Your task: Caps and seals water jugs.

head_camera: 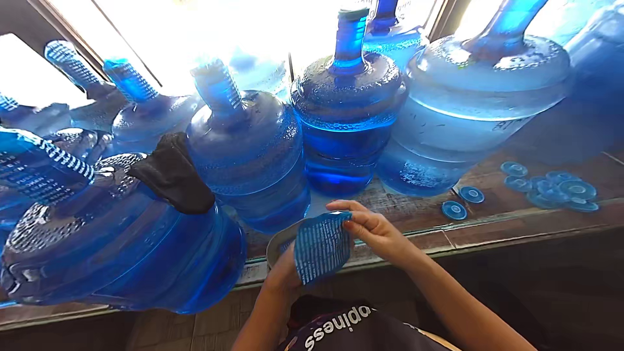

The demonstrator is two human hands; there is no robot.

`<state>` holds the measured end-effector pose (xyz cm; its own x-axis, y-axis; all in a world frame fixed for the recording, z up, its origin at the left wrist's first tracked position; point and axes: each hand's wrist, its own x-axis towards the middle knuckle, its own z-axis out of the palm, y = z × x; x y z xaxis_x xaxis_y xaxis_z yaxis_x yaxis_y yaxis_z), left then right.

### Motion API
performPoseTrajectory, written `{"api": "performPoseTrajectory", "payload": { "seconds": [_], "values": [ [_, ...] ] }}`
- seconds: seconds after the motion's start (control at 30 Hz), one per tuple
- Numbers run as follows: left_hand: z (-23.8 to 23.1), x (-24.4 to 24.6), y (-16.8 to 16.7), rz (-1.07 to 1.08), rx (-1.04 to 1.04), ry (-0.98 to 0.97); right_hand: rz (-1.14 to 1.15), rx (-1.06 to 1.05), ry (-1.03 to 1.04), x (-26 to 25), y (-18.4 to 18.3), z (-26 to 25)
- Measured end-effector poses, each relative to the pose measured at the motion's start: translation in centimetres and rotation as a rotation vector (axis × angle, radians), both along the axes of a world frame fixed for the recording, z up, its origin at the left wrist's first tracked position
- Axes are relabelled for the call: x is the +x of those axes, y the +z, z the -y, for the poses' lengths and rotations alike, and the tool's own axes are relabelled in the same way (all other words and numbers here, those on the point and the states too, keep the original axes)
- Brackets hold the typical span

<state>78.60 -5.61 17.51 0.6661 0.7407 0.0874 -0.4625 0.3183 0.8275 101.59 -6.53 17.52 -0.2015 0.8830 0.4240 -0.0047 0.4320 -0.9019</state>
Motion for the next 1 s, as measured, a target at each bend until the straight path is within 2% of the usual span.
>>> {"api": "performPoseTrajectory", "payload": {
  "seconds": [0.13,0.27,0.33,0.4,0.47,0.57,0.67,0.77,0.87,0.93,1.0],
  "values": [
    [-1.1,-0.1,3.5,-0.139,0.120,-0.077,-0.033,0.012,0.078,-0.7,0.8,0.2],
    [-4.0,0.1,3.1,-0.171,0.308,-0.179,0.000,0.100,0.048,-1.4,1.3,0.3],
    [-5.0,0.6,2.6,-0.190,0.526,-0.094,0.029,0.162,-0.067,-1.6,1.5,0.4],
    [-5.5,1.5,2.3,-0.235,0.759,0.097,0.019,0.163,-0.191,-1.4,1.8,0.7],
    [-5.6,2.5,2.2,-0.276,0.872,0.299,-0.050,0.112,-0.196,-0.9,2.1,1.0],
    [-4.7,4.4,1.8,-0.220,0.782,0.414,-0.294,0.030,0.013,0.3,2.2,0.9],
    [-4.1,6.1,1.6,-0.110,0.697,0.353,-0.427,0.009,0.112,1.8,2.7,0.3],
    [-4.3,7.8,2.4,-0.093,0.749,0.251,-0.280,0.065,0.073,3.7,2.8,-0.1],
    [-4.0,9.4,3.8,-0.153,0.760,0.262,-0.180,0.087,0.072,4.8,2.9,-0.4],
    [-3.8,10.4,4.2,-0.135,0.671,0.274,-0.168,0.087,0.092,5.7,2.8,-0.6],
    [-3.9,11.0,4.1,-0.019,0.486,0.203,-0.213,0.032,0.145,7.0,3.0,-0.9]
  ]
}}
